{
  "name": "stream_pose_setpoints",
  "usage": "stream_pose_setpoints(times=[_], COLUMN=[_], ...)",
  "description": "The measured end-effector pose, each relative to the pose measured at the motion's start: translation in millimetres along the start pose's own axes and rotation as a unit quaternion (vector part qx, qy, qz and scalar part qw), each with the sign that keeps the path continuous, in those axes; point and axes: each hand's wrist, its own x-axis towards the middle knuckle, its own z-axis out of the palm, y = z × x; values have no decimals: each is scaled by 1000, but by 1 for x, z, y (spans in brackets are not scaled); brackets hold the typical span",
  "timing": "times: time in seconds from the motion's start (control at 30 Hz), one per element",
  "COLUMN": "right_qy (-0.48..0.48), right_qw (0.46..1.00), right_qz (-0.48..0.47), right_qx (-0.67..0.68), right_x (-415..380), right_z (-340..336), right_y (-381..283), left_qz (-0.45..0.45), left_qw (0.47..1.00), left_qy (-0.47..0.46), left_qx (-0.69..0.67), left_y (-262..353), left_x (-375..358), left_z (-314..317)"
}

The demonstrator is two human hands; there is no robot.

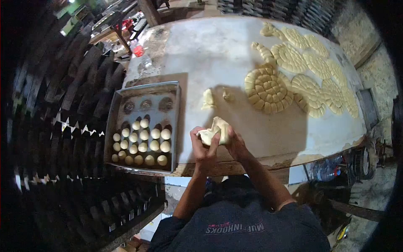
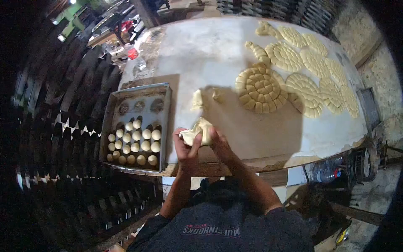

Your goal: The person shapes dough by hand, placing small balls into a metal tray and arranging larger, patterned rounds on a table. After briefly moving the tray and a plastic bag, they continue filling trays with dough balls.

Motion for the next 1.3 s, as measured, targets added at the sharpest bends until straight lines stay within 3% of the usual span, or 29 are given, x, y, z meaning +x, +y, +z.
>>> stream_pose_setpoints(times=[0.03,0.1,0.17,0.23,0.3,0.37,0.4,0.43,0.47,0.5,0.57,0.63,0.67,0.7,0.73,0.77,0.83,0.9,0.97,1.03,1.07,1.1,1.13,1.17,1.2,1.23,1.27,1.3], right_qy=[14,26,28,66,100,176,169,232,295,290,233,98,95,-72,-233,-233,-166,-143,-143,-204,-239,-306,-372,-379,-360,-337,-337,-278], right_qw=[1000,987,991,962,966,958,960,949,929,931,877,794,793,709,594,597,587,613,647,664,670,645,614,610,584,558,560,576], right_qz=[6,11,47,29,62,-4,2,-64,-130,-131,-111,-24,-34,-71,-100,-99,-170,-176,-165,-139,-132,-174,-213,-222,-202,-180,-185,-191], right_qx=[11,-159,-124,-263,-230,-228,-225,-205,-182,-177,-405,-599,-601,-698,-763,-761,-774,-757,-731,-706,-690,-679,-663,-659,-699,-737,-734,-744], right_x=[-1,2,-3,-13,-12,-13,-12,-12,-12,-16,-36,-72,-79,-82,-80,-64,-24,-4,3,-26,-41,-51,-53,-42,-29,-13,7,29], right_z=[-12,-32,-49,-65,-88,-101,-113,-127,-142,-156,-182,-194,-203,-214,-220,-220,-220,-200,-174,-154,-150,-164,-185,-202,-218,-223,-213,-194], right_y=[-9,-46,-63,-69,-85,-104,-106,-105,-105,-106,-108,-95,-101,-106,-107,-108,-103,-69,-40,-37,-45,-48,-56,-64,-70,-72,-73,-75], left_qz=[29,-92,-152,-189,-211,-131,-108,-107,-111,-110,-104,-178,-169,8,178,52,111,108,77,-18,57,129,134,136,178,187,188,63], left_qw=[998,994,980,973,967,987,991,991,993,984,989,924,926,862,736,678,798,883,885,914,859,783,793,803,764,811,671,829], left_qy=[-2,-56,-114,-134,-143,-92,-53,-47,43,130,66,-92,-87,-201,-303,-288,-160,-104,-158,-142,-232,-318,-315,-313,-338,-248,-218,-116], left_qx=[57,-8,-63,-26,7,-25,-67,-60,-5,47,75,327,325,466,578,674,571,445,432,379,452,519,504,489,520,495,683,544], left_y=[-16,-34,-43,-37,-38,-53,-59,-59,-55,-52,-72,-106,-105,-104,-104,-103,-98,-129,-141,-86,-89,-95,-92,-89,-108,-100,-153,-133], left_x=[1,4,7,5,9,11,12,13,15,18,-4,-40,-34,-25,-16,6,42,56,40,8,-12,-29,-37,-39,-32,-4,-2,30], left_z=[12,19,27,44,54,45,36,26,16,6,-33,-63,-63,-63,-68,-69,-28,10,41,89,75,57,41,19,-12,-17,-53,-19])
